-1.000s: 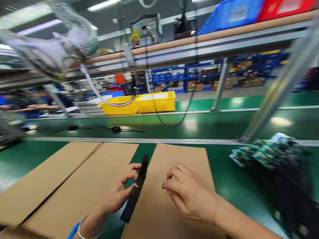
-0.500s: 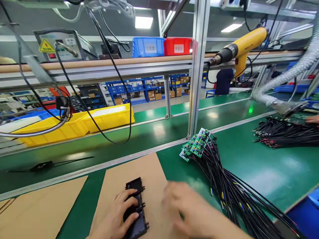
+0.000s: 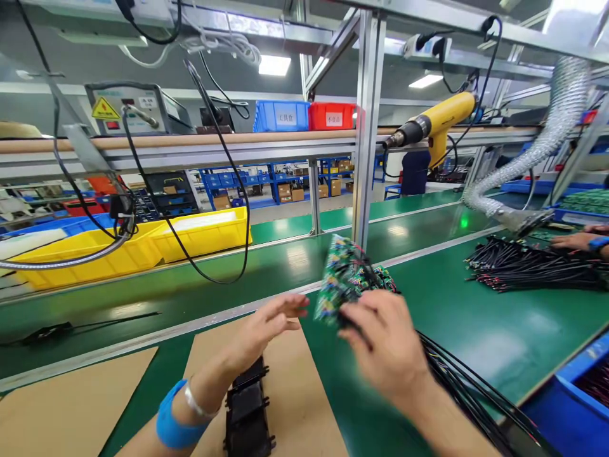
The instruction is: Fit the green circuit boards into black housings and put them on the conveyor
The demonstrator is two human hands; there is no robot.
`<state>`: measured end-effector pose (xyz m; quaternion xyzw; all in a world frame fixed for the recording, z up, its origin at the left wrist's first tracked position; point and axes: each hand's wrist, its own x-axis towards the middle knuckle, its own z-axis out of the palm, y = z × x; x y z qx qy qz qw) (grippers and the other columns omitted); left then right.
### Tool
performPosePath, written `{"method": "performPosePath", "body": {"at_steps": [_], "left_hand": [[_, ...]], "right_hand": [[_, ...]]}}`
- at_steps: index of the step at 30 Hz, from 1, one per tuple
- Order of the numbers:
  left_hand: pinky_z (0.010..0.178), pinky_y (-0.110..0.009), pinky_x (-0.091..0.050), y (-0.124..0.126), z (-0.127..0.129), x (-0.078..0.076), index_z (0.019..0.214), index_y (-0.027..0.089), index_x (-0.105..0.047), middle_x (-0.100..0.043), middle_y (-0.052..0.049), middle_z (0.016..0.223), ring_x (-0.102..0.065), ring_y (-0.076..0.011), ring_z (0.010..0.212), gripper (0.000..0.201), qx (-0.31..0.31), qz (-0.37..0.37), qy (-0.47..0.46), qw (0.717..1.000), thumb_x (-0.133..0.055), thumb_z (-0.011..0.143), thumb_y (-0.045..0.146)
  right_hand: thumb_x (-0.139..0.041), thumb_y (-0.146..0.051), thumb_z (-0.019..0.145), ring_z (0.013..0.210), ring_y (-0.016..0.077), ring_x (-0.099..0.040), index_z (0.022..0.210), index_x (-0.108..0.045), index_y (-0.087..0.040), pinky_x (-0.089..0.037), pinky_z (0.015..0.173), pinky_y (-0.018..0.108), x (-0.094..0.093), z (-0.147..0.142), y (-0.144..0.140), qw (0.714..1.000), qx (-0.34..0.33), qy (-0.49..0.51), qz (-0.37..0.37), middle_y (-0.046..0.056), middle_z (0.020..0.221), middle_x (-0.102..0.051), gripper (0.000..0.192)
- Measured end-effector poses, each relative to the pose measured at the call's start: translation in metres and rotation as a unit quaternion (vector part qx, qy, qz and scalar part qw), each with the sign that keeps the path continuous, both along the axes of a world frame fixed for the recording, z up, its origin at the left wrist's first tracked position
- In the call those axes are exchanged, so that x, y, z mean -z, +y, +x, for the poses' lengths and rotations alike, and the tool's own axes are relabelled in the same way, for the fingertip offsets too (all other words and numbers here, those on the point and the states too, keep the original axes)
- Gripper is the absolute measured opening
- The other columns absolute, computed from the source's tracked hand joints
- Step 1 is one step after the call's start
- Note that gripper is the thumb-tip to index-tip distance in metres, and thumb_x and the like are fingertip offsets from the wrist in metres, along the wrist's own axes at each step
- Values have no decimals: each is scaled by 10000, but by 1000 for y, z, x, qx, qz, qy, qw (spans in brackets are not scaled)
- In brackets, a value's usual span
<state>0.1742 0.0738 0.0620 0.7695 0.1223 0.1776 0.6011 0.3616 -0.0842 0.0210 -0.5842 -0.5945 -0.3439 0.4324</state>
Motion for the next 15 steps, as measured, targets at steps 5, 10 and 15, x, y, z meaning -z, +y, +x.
{"method": "performPosePath", "body": {"at_steps": [5,10,15], "left_hand": [[790,-326,-481,-15,2,-33,1094,129,-625,-663,-98,1011,-615,-208,865,379,51,-36,-23,998,-585,860,424],[772,-387,-491,-19,-31,-82,945,128,-686,-684,-83,869,-622,-277,830,344,55,121,-67,989,-575,794,417],[817,-413,-479,-28,-42,-108,762,139,-677,-668,-104,842,-613,-306,860,377,-34,283,-154,946,-566,749,499]], "right_hand": [[-658,-170,806,1097,287,-482,1141,-596,-187,-463,914,426,-5,-54,-23,983,-158,-26,-87,107,1062,-554,341],[-560,-205,870,1039,240,-537,1246,-507,-242,-463,894,391,-37,-46,-26,954,-207,215,-18,83,1140,-562,382],[-466,-388,938,855,206,-589,1022,-599,-189,-482,794,323,-54,-64,15,887,-332,244,-210,52,909,-629,253]]}}
